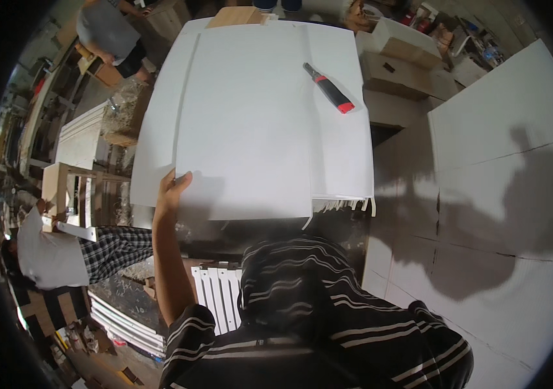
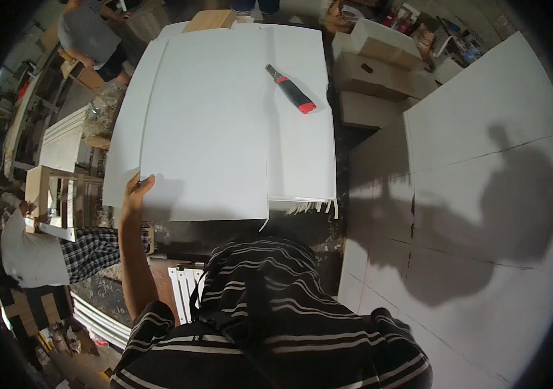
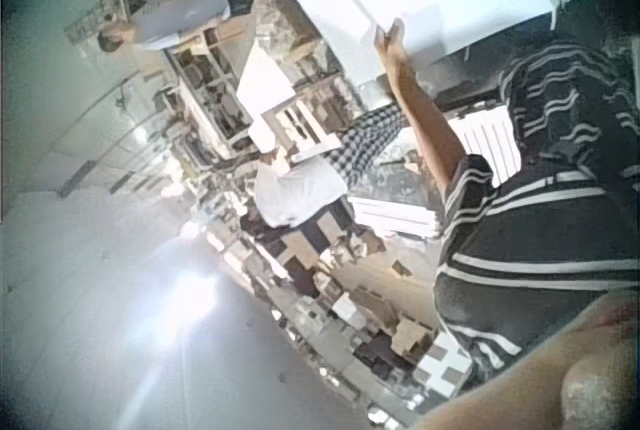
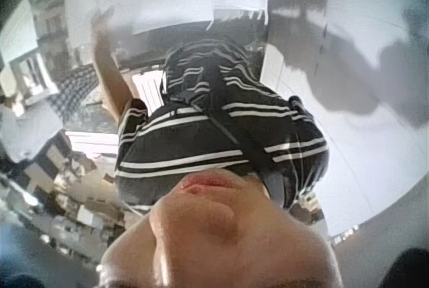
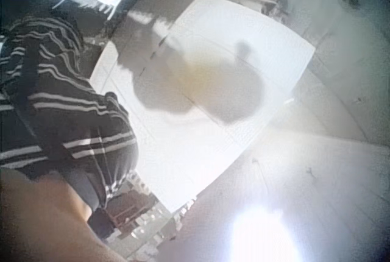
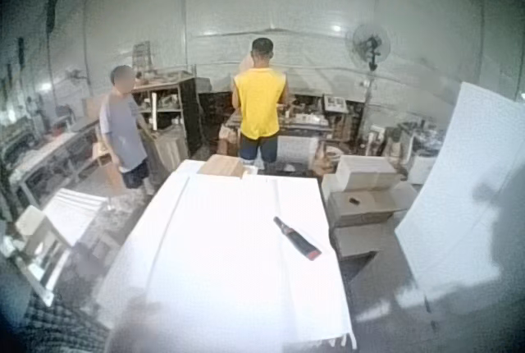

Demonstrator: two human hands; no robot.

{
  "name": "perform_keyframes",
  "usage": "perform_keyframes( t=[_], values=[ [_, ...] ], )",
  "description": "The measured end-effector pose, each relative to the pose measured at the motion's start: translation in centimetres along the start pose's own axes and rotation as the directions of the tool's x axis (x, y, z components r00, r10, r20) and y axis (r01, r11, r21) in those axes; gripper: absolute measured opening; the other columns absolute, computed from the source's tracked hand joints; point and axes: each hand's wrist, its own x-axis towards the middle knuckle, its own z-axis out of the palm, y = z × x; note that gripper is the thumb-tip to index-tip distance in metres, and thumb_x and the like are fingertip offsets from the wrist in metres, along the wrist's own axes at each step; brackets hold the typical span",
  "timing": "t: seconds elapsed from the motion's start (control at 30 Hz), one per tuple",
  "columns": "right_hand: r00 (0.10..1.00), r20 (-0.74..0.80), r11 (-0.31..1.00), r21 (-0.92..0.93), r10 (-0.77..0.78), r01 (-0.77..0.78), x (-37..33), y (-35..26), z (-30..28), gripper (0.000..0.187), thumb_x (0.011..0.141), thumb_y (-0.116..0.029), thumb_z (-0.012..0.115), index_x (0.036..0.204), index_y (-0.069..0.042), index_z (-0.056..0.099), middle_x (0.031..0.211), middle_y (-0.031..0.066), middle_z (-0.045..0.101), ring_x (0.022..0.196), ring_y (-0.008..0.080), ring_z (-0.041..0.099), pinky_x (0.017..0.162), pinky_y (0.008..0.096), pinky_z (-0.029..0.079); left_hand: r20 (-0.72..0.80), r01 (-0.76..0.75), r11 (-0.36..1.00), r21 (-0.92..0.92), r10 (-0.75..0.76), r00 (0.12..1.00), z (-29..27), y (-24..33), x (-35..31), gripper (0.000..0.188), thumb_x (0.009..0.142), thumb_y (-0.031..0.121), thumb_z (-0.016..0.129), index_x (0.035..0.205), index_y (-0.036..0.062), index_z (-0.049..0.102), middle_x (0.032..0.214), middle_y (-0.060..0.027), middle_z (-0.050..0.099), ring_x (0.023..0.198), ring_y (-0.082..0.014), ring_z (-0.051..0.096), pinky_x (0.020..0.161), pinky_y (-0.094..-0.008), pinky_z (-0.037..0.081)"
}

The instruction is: The person picks up a large white sheet and places it on a workbench. They use a utility knife to cut the sheet along straight lines, then fold and separate the cut sections. The person repeats this process with additional sheets, stacking the finished pieces.

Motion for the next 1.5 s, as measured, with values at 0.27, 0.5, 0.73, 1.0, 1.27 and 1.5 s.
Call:
perform_keyframes(
  t=[0.27, 0.5, 0.73, 1.0, 1.27, 1.5],
  values=[
    [0.736, 0.144, 0.552, -0.571, -0.661, 0.608, -16.4, -22.0, -5.8, 0.028, 0.105, -0.027, 0.055, 0.113, -0.003, 0.068, 0.096, 0.0070, 0.075, 0.085, 0.0162, 0.071, 0.069, 0.0297, 0.057, 0.146, -0.130, 0.981, -0.143, 0.151, 0.978, -0.7, -2.4, 2.1, 0.034, 0.098, 0.024, 0.068, 0.119, -0.0027, 0.066, 0.101, -0.0027, 0.068, 0.092, -0.0126, 0.058, 0.083, -0.0296, 0.047],
    [-0.336, -0.283, 0.304, -0.953, -0.898, -0.008, -13.3, -42.8, -6.8, 0.054, 0.097, -0.025, 0.064, 0.147, -0.013, 0.049, 0.127, 0.0178, 0.065, 0.105, 0.0352, 0.067, 0.090, 0.0472, 0.055, 0.240, -0.218, 0.951, -0.219, 0.269, 0.933, -0.7, -1.2, 0.9, 0.037, 0.096, 0.015, 0.068, 0.125, -0.0059, 0.062, 0.106, -0.0065, 0.069, 0.094, -0.0135, 0.061, 0.088, -0.0295, 0.049],
    [-0.067, -0.546, 0.550, -0.824, -0.835, -0.140, -11.7, -43.8, -8.1, 0.046, 0.088, -0.018, 0.062, 0.130, -0.004, 0.052, 0.124, 0.0272, 0.058, 0.122, 0.0455, 0.057, 0.101, 0.0524, 0.049, 0.346, -0.171, 0.931, -0.322, 0.284, 0.894, 0.3, 0.8, -2.8, 0.046, 0.090, 0.006, 0.061, 0.136, -0.0021, 0.059, 0.118, -0.0084, 0.069, 0.107, -0.0188, 0.063, 0.097, -0.0335, 0.047],
    [-0.173, -0.822, 0.710, -0.559, -0.542, 0.429, -13.6, -26.5, -12.1, 0.050, 0.085, -0.034, 0.071, 0.118, 0.001, 0.054, 0.109, 0.0233, 0.067, 0.110, 0.0404, 0.065, 0.092, 0.0451, 0.051, 0.529, 0.121, 0.934, -0.336, 0.081, 0.844, 9.3, -1.3, -9.3, 0.044, 0.095, 0.005, 0.066, 0.136, 0.0002, 0.053, 0.114, -0.0101, 0.069, 0.097, -0.0201, 0.070, 0.075, -0.0340, 0.061],
    [0.191, -0.960, 0.380, 0.102, -0.204, 0.919, -9.9, -8.9, -8.2, 0.022, 0.099, -0.028, 0.068, 0.092, -0.009, 0.058, 0.069, 0.0004, 0.055, 0.054, 0.0119, 0.052, 0.048, 0.0287, 0.042, 0.619, -0.062, 0.955, 0.289, -0.136, 0.774, 13.8, -0.1, -9.7, 0.038, 0.095, 0.033, 0.072, 0.086, -0.0022, 0.064, 0.073, -0.0147, 0.070, 0.071, -0.0227, 0.074, 0.062, -0.0354, 0.057],
    [0.350, -0.937, 0.201, 0.340, -0.018, 0.919, -1.0, -5.6, -2.7, 0.023, 0.099, -0.028, 0.069, 0.083, -0.014, 0.059, 0.070, -0.0011, 0.055, 0.058, 0.0110, 0.052, 0.052, 0.0305, 0.042, 0.577, -0.578, 0.767, 0.277, 0.349, 0.739, 17.3, 5.9, -9.9, 0.025, 0.090, 0.018, 0.077, 0.077, -0.0001, 0.064, 0.067, -0.0133, 0.063, 0.057, -0.0236, 0.058, 0.057, -0.0360, 0.046]
  ],
)
